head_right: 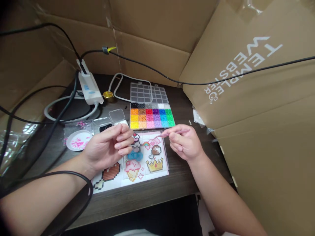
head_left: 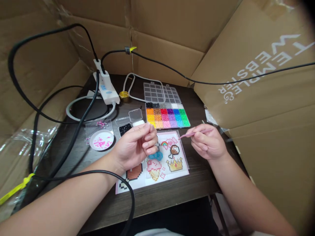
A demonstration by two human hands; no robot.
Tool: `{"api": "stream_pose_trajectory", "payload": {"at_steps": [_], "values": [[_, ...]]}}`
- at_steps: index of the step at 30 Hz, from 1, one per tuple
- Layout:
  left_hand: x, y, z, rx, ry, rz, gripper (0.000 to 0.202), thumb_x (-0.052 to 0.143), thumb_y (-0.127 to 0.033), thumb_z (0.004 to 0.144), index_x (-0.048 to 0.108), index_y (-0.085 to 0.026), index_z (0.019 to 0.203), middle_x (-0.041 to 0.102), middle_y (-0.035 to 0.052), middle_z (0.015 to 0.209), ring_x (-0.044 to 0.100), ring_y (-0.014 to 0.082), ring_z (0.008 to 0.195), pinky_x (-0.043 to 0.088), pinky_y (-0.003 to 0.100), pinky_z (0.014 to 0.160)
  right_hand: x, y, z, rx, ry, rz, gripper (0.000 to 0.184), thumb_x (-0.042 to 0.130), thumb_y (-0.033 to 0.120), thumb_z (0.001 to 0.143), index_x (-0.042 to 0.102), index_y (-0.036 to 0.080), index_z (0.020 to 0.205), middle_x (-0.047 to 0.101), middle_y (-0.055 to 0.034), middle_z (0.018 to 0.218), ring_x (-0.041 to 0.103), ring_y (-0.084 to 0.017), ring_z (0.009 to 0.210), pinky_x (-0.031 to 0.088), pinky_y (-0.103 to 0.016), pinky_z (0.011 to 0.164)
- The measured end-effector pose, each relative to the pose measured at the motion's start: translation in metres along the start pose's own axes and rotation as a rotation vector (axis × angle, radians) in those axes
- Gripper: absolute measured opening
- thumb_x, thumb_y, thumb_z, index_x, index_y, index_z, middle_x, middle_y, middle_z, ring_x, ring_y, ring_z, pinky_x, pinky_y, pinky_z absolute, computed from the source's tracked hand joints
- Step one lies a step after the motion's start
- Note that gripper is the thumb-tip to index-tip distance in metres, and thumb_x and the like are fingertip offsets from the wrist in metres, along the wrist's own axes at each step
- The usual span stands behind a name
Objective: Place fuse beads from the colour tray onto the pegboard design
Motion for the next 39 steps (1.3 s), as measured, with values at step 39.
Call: {"api": "stream_pose_trajectory", "payload": {"at_steps": [39], "values": [[-0.001,0.002,0.002,-0.011,-0.018,0.093,0.031,0.064,-0.023,0.086,0.046,-0.015,0.061,0.03,-0.0043,0.06,0.032,0.007,0.05,0.037,0.019,0.045,-0.034,-0.032,-0.056,0.08,-0.257,-0.569,0.014,0.074,0.027,0.079,0.081,0.017,0.085,0.076,-0.0094,0.069,0.043,-0.006,0.037,0.032,-0.023,0.037]]}}
Point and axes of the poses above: each hand's wrist, its own z-axis towards the middle knuckle, its own x-axis out of the palm, y = z × x, the point moved 9 cm from there along z, towards the middle knuckle
